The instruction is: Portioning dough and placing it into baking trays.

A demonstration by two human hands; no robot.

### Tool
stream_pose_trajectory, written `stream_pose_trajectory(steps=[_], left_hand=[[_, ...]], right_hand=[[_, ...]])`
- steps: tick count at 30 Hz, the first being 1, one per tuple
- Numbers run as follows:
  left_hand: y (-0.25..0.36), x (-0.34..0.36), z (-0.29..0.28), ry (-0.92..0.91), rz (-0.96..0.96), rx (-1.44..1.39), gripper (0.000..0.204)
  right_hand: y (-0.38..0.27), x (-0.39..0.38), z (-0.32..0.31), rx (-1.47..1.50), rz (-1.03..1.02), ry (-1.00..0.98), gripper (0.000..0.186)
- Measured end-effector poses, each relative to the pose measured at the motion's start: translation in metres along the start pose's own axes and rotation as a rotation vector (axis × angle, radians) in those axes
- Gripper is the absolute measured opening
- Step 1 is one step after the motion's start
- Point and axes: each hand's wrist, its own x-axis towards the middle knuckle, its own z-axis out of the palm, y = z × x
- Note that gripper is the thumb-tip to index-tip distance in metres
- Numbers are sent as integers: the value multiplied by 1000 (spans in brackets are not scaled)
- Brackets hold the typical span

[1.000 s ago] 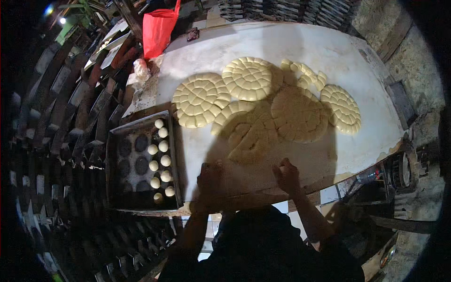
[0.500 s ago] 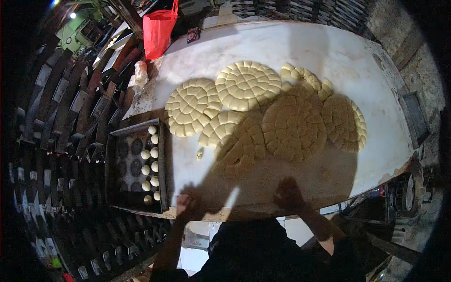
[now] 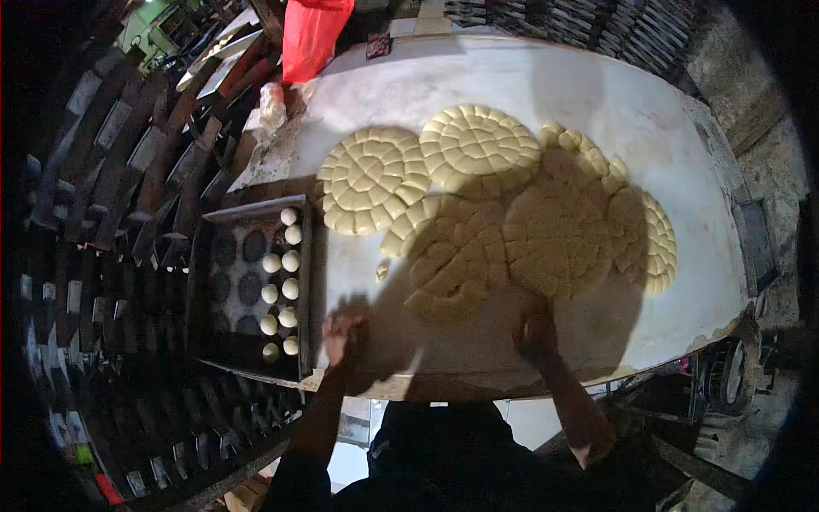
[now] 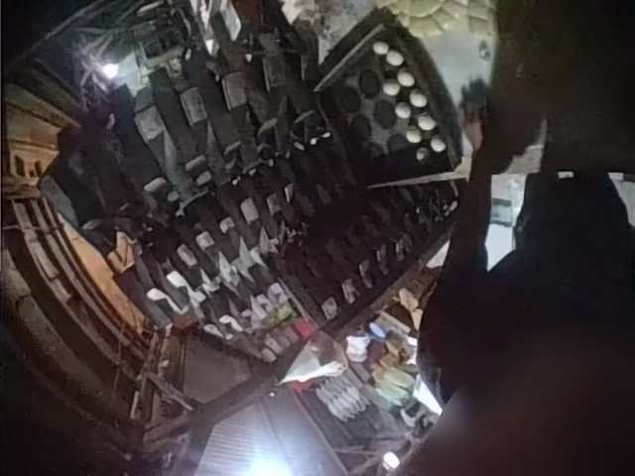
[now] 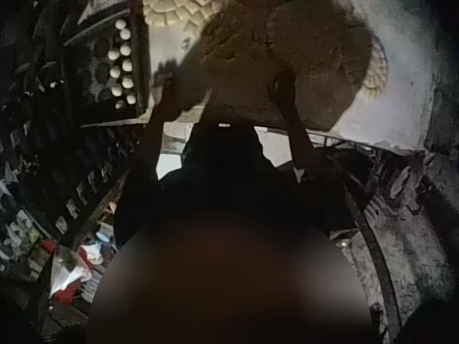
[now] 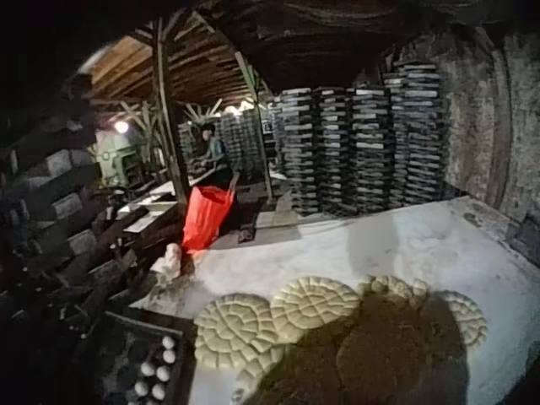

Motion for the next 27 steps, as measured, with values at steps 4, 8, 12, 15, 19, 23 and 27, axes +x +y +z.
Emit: stream_pose_trajectory(steps=[4, 8, 12, 15, 19, 23, 27], left_hand=[[-59, 43, 18, -82, 1246, 2793, 25], [-74, -14, 31, -38, 534, 2768, 37], [-30, -71, 76, 2, -103, 2622, 51], [37, -29, 153, -26, 465, 2309, 41], [198, 45, 201, 399, 913, 2373, 67], [239, 72, 179, 404, 640, 2654, 87], [196, 57, 220, 303, 552, 2472, 76]], right_hand=[[-75, 38, 36, -122, 138, 460, 23], [-59, -42, 69, -278, 58, 300, 27], [-58, -36, 0, -247, 225, -89, 20], [-38, -22, -4, -185, 287, -80, 26], [-302, 153, 52, 208, 257, -44, 36], [-432, 276, 116, 316, -569, 301, 31], [-424, 353, 165, -237, -441, -23, 34]])
